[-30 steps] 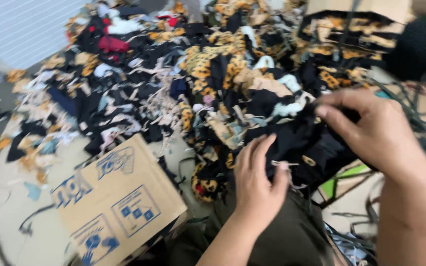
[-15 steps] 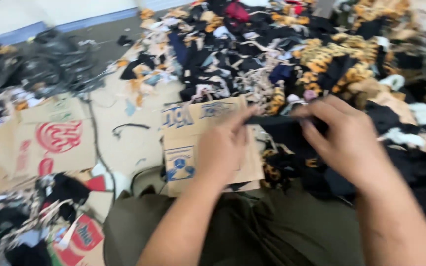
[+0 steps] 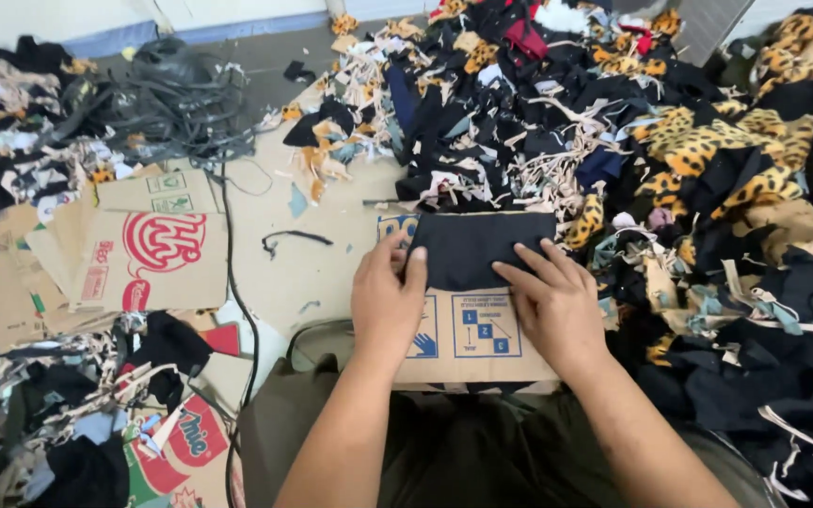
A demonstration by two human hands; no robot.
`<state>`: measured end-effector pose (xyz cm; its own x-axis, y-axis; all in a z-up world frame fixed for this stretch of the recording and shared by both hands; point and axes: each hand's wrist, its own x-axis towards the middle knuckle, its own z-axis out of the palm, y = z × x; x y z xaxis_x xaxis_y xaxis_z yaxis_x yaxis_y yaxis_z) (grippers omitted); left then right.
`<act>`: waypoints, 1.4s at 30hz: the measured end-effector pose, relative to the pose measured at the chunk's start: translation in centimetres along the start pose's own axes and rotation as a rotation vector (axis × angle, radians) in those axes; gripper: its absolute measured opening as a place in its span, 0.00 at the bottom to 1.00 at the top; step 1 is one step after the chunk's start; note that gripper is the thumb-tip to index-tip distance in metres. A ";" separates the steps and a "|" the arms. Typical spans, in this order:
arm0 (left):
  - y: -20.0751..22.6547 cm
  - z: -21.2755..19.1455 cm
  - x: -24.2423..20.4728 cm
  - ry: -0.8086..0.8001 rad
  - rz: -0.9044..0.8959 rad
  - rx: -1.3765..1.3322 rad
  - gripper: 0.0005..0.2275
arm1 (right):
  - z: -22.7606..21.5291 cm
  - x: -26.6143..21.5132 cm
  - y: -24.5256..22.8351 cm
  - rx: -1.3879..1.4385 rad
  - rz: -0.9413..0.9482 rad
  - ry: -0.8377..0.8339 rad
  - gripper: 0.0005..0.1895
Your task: Sorting and stacking fabric scraps onto cardboard pieces on the floor
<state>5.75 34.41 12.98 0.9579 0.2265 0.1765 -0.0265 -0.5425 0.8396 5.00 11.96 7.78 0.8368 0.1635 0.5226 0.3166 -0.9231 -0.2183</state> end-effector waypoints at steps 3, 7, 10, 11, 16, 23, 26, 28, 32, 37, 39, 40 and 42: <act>-0.8 1.0 1.1 -0.040 -0.028 0.112 0.13 | 0.9 -0.1 0.3 -0.013 0.035 -0.008 0.20; -2.7 1.6 0.9 0.104 0.057 0.122 0.07 | 0.4 0.5 -1.0 0.003 0.021 -0.009 0.22; -3.9 1.5 -0.2 0.222 0.108 0.228 0.07 | -0.1 0.6 -2.2 -0.016 -0.002 -0.063 0.26; -3.9 1.3 -0.8 0.286 0.242 0.340 0.10 | -0.4 0.4 -2.6 -0.027 -0.020 -0.061 0.27; -2.0 1.9 -3.2 0.211 0.568 0.469 0.16 | -0.4 -0.5 -4.6 -0.115 -0.003 -0.053 0.26; -5.7 4.5 -2.1 0.009 0.499 0.695 0.23 | 1.9 -0.9 -5.4 -0.042 0.077 -0.065 0.25; -7.1 4.6 -1.8 -0.092 0.426 0.728 0.23 | 3.1 -1.2 -5.8 -0.020 0.114 -0.077 0.26; -7.3 4.9 -1.1 -0.126 0.417 0.734 0.23 | 3.3 -0.8 -5.5 -0.022 0.137 -0.071 0.27; -5.9 3.9 -1.4 -0.170 0.380 0.772 0.26 | 2.5 -1.4 -5.4 -0.027 0.088 -0.066 0.29; 0.0 3.6 -3.2 -0.219 0.304 0.694 0.26 | -4.1 -2.6 -2.7 0.289 0.134 -0.157 0.33; 2.0 4.7 -4.4 -0.079 0.580 0.580 0.26 | -7.0 -4.0 -0.4 0.431 0.084 0.227 0.24; 3.4 5.9 -5.2 -0.088 0.587 0.574 0.26 | -8.3 -5.5 1.5 0.422 0.093 0.229 0.24; 6.1 8.3 -6.7 -0.302 0.777 0.511 0.31 | -10.8 -8.2 5.2 0.246 0.270 0.316 0.23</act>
<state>1.57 22.83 12.67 0.7611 -0.5203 0.3874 -0.6221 -0.7545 0.2089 -5.07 2.01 11.28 0.7388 -0.2200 0.6370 0.2346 -0.8021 -0.5491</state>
